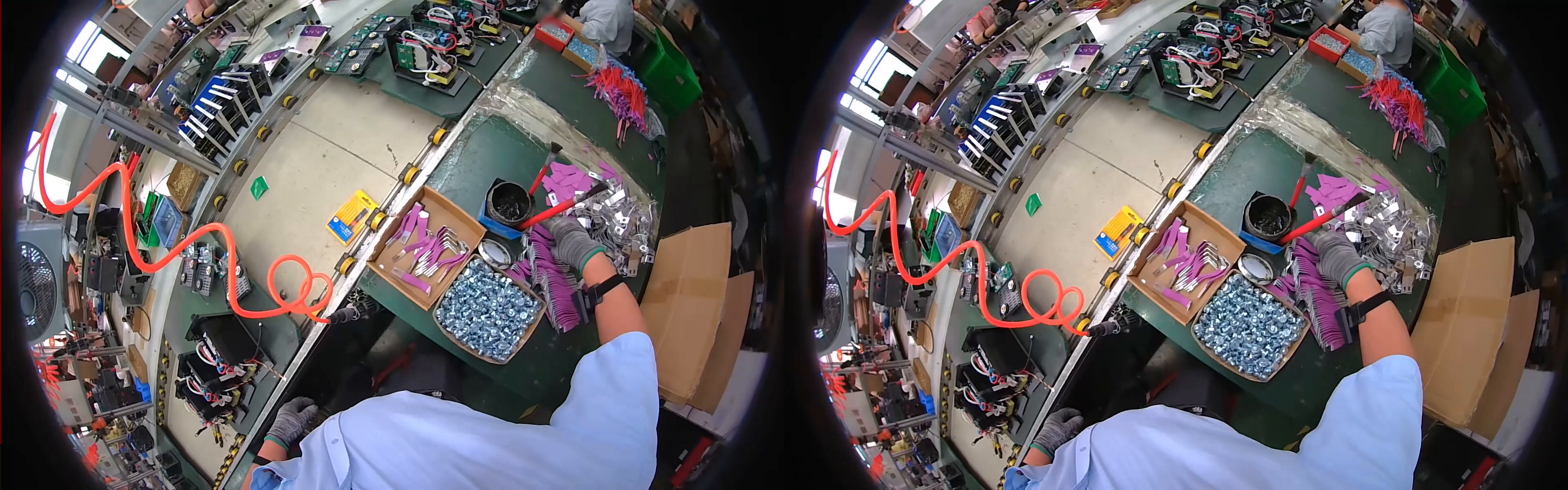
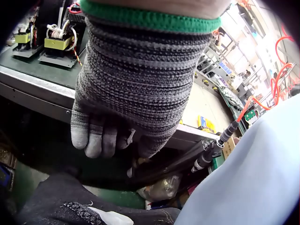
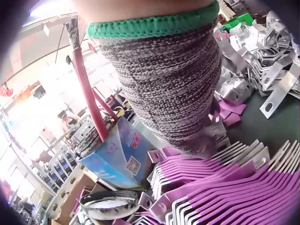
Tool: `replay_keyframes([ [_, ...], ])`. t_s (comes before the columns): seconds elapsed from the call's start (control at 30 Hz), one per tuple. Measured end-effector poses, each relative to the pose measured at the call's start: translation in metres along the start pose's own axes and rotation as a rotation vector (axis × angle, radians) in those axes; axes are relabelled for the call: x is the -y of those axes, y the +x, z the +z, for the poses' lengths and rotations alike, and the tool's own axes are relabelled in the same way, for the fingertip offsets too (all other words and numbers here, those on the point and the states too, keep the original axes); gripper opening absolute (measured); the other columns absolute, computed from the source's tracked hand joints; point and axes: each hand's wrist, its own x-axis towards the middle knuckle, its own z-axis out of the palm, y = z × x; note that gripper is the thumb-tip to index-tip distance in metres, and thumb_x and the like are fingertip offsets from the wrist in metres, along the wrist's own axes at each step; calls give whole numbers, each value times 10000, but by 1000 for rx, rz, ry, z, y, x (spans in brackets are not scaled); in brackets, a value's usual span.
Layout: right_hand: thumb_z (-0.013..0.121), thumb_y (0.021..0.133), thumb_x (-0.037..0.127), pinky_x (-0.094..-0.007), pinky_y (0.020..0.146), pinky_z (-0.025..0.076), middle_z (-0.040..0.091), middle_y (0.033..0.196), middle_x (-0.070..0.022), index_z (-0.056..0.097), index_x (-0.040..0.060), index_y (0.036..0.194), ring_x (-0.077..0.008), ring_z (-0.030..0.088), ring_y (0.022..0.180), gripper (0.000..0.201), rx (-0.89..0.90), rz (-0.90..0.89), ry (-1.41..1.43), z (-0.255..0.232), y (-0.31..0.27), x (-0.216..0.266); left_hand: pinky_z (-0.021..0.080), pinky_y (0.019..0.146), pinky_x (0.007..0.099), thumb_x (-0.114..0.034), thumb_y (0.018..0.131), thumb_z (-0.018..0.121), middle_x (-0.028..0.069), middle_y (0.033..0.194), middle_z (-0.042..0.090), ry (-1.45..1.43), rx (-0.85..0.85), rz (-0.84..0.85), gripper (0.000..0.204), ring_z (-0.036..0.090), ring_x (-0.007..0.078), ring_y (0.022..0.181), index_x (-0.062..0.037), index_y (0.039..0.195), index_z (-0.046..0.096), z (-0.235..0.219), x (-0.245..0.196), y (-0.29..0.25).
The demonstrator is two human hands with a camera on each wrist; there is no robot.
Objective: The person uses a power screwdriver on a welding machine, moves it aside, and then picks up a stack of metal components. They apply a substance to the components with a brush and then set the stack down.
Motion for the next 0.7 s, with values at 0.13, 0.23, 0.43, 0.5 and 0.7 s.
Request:
replay_keyframes([
  [0.13, 699, 777, 81, -435, 994, 521, 673, 1195, -232, 618, 79, 1323, -383, 646, 1117, 551, 24, 98, 311, -10, -6, 3, 546, 836, 335, -270, 929, 705, 121, 1000, 732, -4, -8, 40, 386, 685, 192, 879, -10, 1211, 665, 5, 1, 1],
  [0.23, 693, 804, 85, -437, 977, 523, 679, 1185, -218, 656, 73, 1262, -378, 648, 1106, 460, 1, 200, 444, 8, -3, -6, 548, 844, 336, -267, 929, 701, 127, 1004, 732, 11, -11, 18, 379, 689, 194, 890, -10, 1206, 667, 10, 0, 4],
  [0.43, 664, 801, 54, -449, 970, 510, 694, 1126, -186, 705, 102, 1179, -373, 640, 1090, 384, -202, 140, 92, 22, 11, -2, 545, 757, 326, -220, 937, 707, 114, 967, 705, 143, -16, 156, 378, 646, 170, 820, -8, 1243, 647, 16, -16, -7],
  [0.5, 665, 750, 35, -448, 993, 501, 691, 1124, -185, 684, 96, 1216, -375, 635, 1108, 470, -97, -15, 98, 8, 5, 0, 544, 748, 324, -214, 943, 701, 107, 954, 703, 127, 0, 99, 368, 642, 164, 812, -7, 1242, 645, 15, -27, -14],
  [0.7, 753, 691, 198, -423, 1013, 500, 677, 1181, -211, 602, 55, 1318, -366, 631, 1150, 661, 183, 71, 108, -17, -7, 11, 541, 732, 318, -187, 944, 698, 84, 929, 695, -16, -4, 76, 349, 631, 154, 792, -7, 1237, 639, 18, 2, 1],
])
